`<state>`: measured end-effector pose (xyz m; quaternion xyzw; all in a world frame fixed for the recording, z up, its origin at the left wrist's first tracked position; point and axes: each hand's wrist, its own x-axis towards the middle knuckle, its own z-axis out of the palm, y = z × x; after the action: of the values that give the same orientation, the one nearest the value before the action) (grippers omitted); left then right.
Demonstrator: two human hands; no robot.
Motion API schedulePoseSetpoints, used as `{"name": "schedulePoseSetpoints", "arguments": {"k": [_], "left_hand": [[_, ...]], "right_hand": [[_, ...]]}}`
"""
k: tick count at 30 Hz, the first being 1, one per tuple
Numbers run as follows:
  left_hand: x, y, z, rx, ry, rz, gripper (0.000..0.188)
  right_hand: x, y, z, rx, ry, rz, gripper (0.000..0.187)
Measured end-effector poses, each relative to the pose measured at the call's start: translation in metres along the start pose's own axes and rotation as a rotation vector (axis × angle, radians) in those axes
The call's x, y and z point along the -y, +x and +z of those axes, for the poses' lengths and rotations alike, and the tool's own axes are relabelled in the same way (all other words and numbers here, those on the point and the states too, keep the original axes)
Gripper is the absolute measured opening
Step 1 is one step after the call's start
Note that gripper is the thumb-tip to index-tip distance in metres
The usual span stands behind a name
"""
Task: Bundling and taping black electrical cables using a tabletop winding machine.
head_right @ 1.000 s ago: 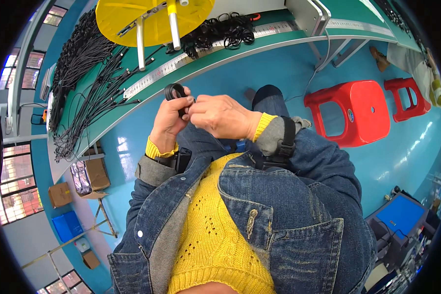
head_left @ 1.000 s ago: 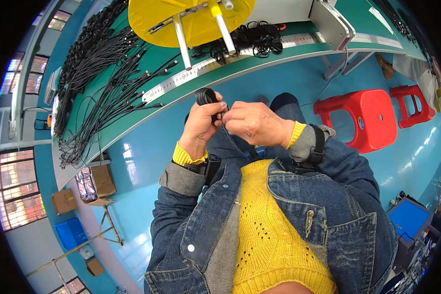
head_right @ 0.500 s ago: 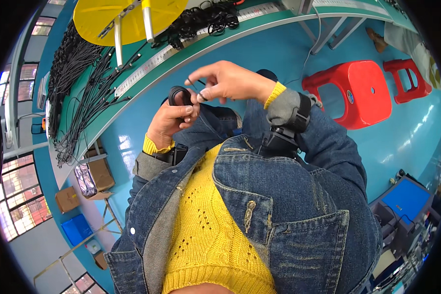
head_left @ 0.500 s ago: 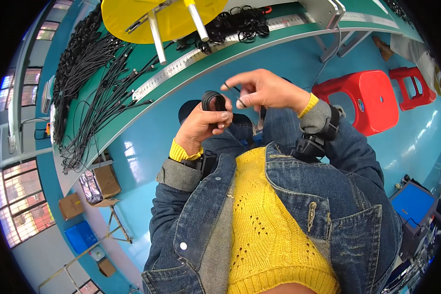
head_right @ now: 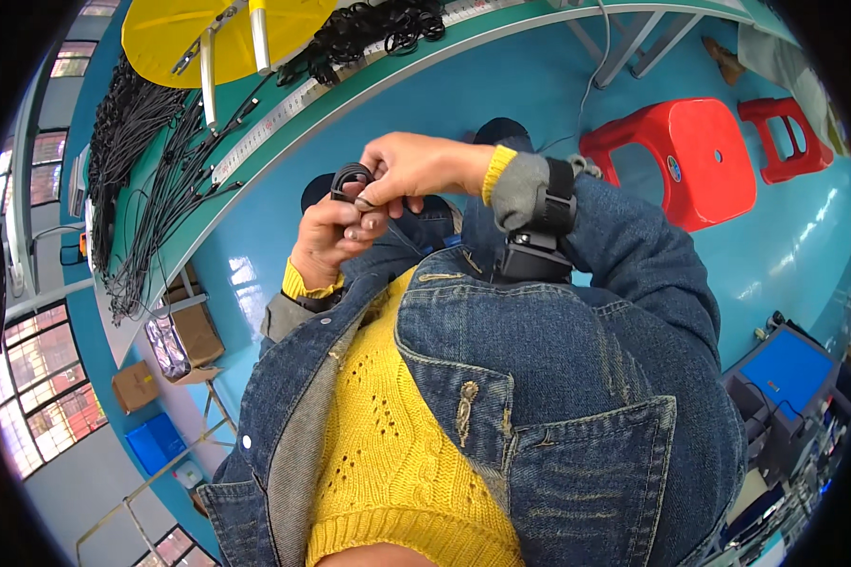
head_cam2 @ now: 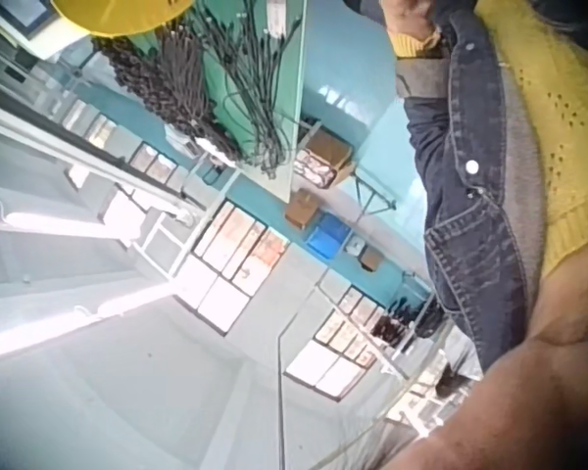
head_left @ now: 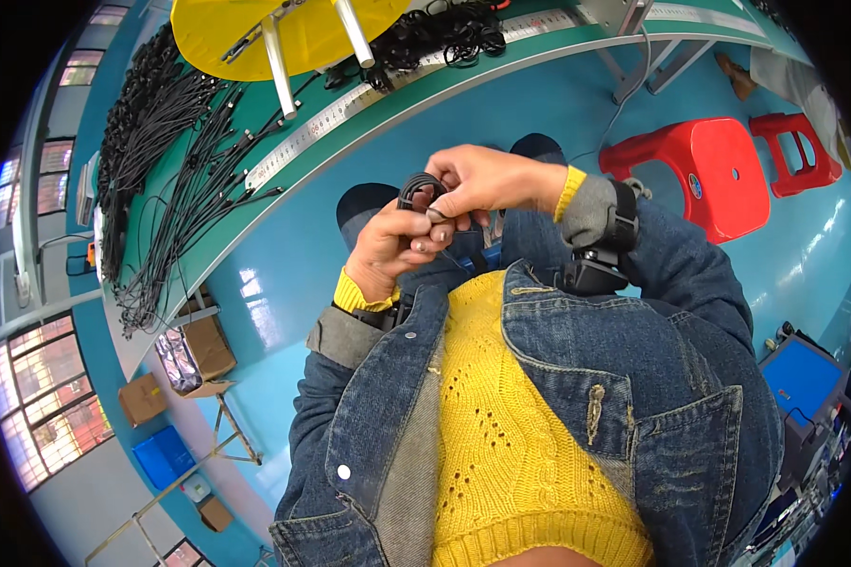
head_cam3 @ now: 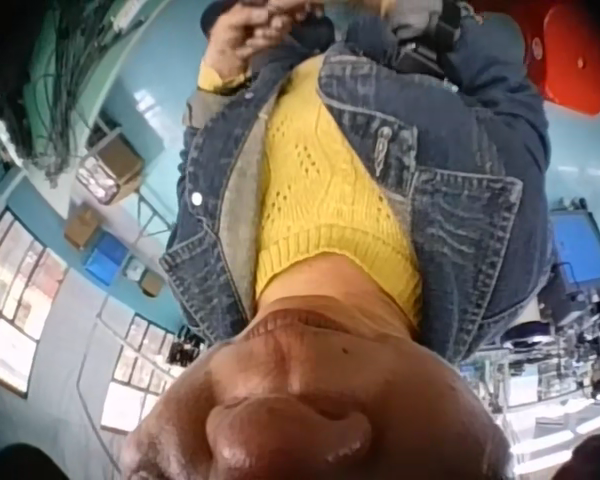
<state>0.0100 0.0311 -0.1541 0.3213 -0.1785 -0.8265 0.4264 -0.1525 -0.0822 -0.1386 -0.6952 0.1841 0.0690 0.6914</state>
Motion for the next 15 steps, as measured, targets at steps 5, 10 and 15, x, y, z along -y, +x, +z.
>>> {"name": "schedulePoseSetpoints", "arguments": {"k": [5,10,15], "left_hand": [[0.005,0.007,0.004,0.068,-0.403,0.004,0.051],[0.004,0.008,-0.006,0.018,-0.425,0.007,0.059],[0.007,0.009,-0.004,0.081,-0.351,-0.071,0.054]], "right_hand": [[-0.033,0.0,0.024,-0.174,0.748,-0.118,0.021],[-0.038,0.009,0.012,-0.663,0.278,-0.367,0.015],[-0.004,0.006,-0.003,-0.399,-0.38,-0.321,0.034]]}}
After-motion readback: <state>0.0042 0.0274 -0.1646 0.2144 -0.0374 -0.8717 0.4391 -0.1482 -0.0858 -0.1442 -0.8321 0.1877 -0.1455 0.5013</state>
